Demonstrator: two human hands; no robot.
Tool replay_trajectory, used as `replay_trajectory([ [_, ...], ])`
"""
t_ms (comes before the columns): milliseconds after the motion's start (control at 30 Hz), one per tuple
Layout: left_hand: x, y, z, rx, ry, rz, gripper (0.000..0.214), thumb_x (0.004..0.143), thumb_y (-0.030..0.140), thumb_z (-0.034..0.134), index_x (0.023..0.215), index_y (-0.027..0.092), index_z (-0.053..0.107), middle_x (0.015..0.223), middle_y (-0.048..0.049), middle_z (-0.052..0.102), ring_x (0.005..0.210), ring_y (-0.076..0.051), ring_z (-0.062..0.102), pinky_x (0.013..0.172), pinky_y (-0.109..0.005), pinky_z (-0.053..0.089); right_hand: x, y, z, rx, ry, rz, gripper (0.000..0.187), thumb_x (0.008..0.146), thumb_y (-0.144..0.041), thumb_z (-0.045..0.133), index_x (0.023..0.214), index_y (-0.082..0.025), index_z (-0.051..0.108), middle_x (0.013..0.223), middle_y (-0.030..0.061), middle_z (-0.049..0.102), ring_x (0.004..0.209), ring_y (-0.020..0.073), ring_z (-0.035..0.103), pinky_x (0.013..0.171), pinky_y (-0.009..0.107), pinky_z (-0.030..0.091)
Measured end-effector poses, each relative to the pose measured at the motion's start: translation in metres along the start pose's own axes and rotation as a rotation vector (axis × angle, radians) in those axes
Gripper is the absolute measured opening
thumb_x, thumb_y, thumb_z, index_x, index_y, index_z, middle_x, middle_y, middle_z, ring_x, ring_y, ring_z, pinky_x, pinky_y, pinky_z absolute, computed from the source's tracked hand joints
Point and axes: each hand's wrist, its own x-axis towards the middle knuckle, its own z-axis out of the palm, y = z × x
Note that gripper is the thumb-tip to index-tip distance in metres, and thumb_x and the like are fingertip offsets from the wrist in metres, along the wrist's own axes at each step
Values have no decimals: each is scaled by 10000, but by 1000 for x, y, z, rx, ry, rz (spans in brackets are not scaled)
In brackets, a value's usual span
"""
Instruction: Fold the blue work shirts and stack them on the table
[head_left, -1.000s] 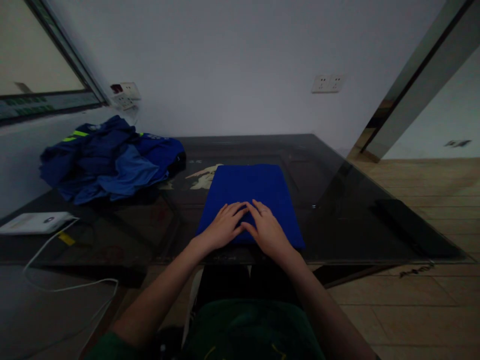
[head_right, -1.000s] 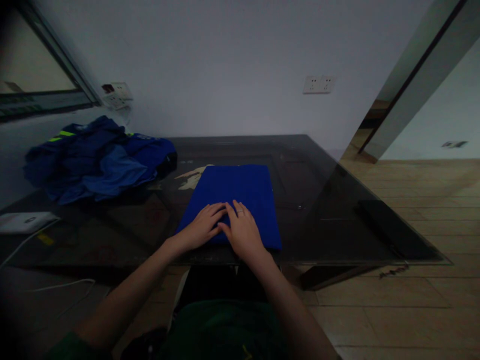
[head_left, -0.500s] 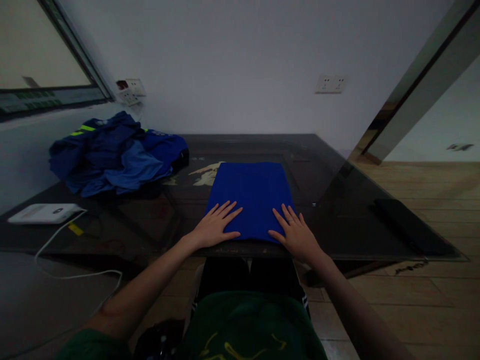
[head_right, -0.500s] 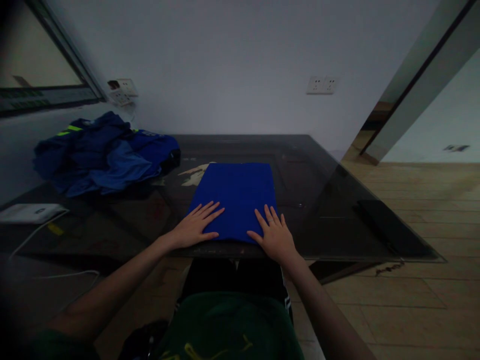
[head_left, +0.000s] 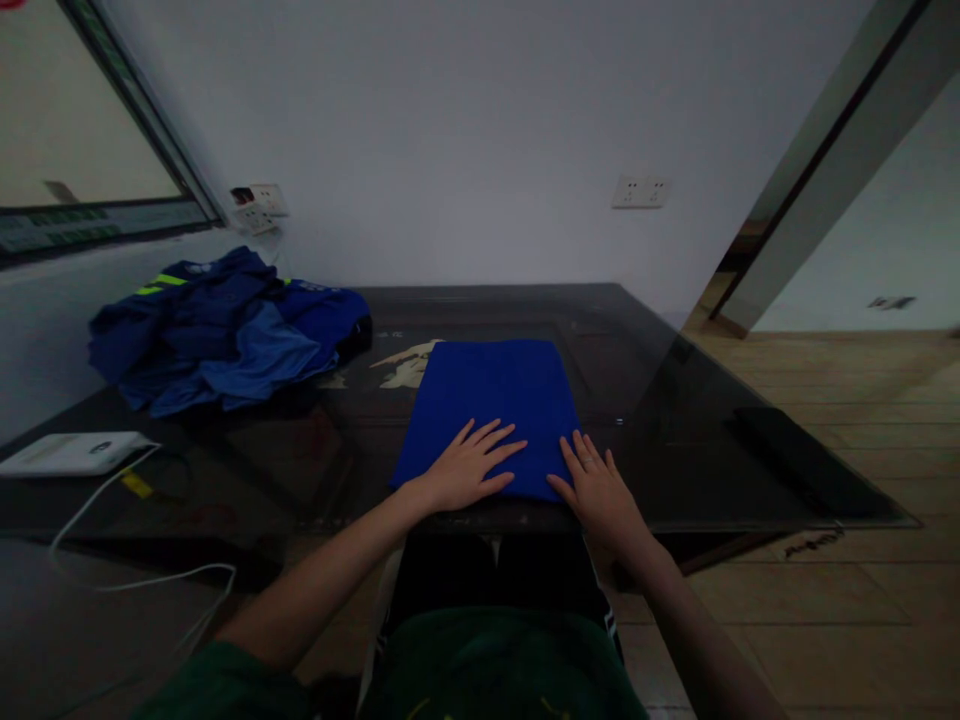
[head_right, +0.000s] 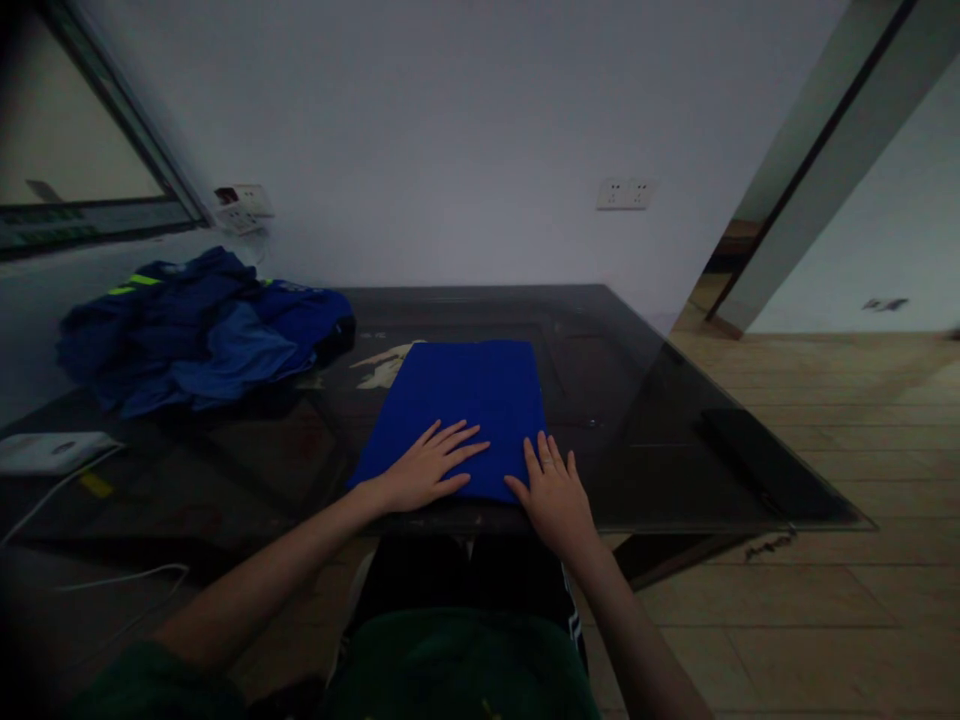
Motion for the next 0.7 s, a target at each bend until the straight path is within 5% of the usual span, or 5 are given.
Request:
replay_trajectory([
  [233, -26, -17, -2, -4, -19, -39, 632, 926, 595, 366, 1497, 371, 210, 1591, -19, 178, 1464, -251, 131, 1171, -508, 108, -2, -2, -3, 10, -19, 3, 693, 958, -543, 274, 1468, -79, 344, 1531, 193, 257, 1426, 316, 234, 1132, 555, 207],
  [400, -22, -37, -11, -141, -56, -53, 614, 919, 586, 402, 1472, 339, 307, 1574, -43, 236, 1454, -233, 188, 1170, -477, 162, 9, 5, -21, 60, -85, 11, 674, 934, -563, 333, 1421, -109, 437, 1499, 188, 346, 1422, 338, 238, 1100, 608, 232],
  [567, 27, -90, -25, -104, 79, -255, 509, 943, 448, 423, 1384, 197, 470, 1528, -120, 334, 1434, -258, 239, 1152, -461, 211, 88, -8, -42, 148, -19, -42, 648, 952, -483, 359, 1453, -73, 368, 1496, 197, 355, 1414, 303, 271, 1120, 487, 275],
  [700, 72, -134, -18, -31, 156, -453, 530, 964, 427, 358, 1431, 180, 404, 1531, -149, 317, 1430, -302, 236, 1131, -525, 199, 167, -23, -25, 196, -85, 68, 715, 960, -491, 355, 1489, -22, 247, 1532, 236, 247, 1435, 324, 195, 1129, 471, 244],
])
